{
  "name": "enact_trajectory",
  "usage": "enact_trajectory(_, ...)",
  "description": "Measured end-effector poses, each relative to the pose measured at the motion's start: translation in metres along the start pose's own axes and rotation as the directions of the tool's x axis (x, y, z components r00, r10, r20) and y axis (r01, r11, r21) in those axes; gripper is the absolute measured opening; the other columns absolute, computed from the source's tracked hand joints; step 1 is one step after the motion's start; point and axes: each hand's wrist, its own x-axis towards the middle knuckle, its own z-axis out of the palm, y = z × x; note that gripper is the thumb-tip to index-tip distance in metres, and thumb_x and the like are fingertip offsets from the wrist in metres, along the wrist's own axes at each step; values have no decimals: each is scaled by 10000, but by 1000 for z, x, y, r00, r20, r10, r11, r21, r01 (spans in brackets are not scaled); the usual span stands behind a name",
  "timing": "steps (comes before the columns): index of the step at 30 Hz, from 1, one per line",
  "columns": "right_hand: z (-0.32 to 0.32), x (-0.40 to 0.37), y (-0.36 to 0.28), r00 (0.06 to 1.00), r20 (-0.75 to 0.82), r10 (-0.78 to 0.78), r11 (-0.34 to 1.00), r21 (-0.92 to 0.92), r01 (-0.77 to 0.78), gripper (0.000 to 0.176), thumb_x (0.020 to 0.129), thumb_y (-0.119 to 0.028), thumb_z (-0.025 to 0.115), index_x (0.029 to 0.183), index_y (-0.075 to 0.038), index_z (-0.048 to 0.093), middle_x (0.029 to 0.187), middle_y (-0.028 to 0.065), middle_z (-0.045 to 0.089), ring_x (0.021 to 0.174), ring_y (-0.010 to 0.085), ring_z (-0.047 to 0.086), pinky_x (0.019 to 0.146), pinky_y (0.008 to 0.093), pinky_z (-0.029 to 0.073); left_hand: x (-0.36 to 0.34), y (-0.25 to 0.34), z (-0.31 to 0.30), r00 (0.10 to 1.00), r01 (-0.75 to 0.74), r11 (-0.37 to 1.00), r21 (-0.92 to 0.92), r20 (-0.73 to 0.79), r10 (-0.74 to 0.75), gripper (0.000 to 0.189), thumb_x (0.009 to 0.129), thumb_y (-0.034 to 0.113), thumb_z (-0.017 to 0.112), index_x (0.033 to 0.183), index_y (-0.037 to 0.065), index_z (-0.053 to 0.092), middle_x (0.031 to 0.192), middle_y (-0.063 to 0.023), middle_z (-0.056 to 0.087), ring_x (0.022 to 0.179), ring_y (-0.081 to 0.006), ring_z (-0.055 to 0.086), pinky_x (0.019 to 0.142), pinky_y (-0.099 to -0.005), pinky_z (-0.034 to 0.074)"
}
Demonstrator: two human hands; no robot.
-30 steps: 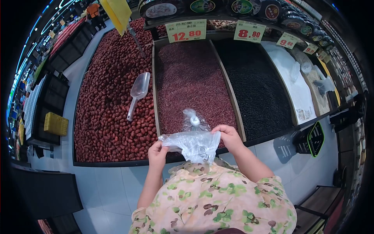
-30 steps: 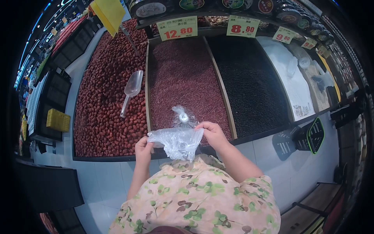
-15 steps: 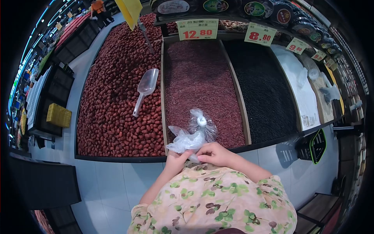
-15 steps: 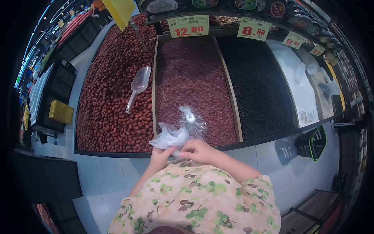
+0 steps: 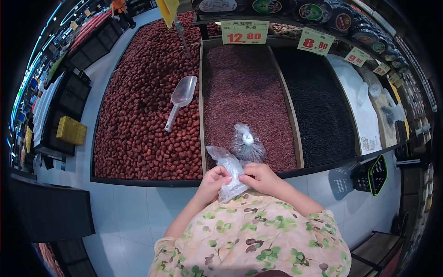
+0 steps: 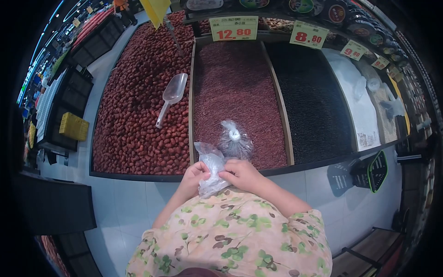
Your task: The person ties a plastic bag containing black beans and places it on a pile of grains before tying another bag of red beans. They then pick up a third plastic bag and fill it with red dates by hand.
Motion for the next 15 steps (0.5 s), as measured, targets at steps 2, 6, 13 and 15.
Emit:
enact_trajectory(2, 3, -1, 0, 1000, -15, -17, 999, -44, 16, 176, 797, -152, 613, 772, 22, 596, 689, 111, 534, 675, 233, 526, 616, 325, 430, -1, -3, -3, 996, -94, 995, -45, -1, 94, 166, 808, -1, 583, 922, 42, 470, 910, -46, 554, 832, -100, 546, 759, -253, 459)
enact_trajectory(6, 9, -5, 11, 999, -43, 23, 998, -59, -26, 165, 794, -148, 608, 759, 13, 599, 689, 124, 557, 673, 263, 544, 611, 339, 440, -7, 0, 0, 986, -164, 972, -169, -61, 156, 224, 775, -21, 612, 925, 51, 462, 913, -54, 552, 852, -112, 553, 759, -270, 477)
enact_trajectory(13, 9, -8, 14, 974, -164, 159, 987, 25, -157, 158, 821, -148, 589, 817, 6, 624, 713, 120, 596, 651, 213, 576, 605, 310, 447, -23, 7, -6, 993, -114, 970, -213, -24, 112, 361, 771, 4, 626, 1060, 63, 418, 1019, -90, 553, 960, -138, 549, 811, -284, 470)
enact_trajectory(15, 6, -9, 8, 910, -198, 364, 912, 276, -304, 177, 842, -143, 572, 816, 23, 625, 736, 62, 617, 649, 130, 559, 592, 274, 439, -27, 6, -7, 997, -75, 986, -150, 11, 77, 400, 771, 17, 635, 1097, 56, 406, 1039, -96, 552, 978, -135, 543, 816, -282, 465)
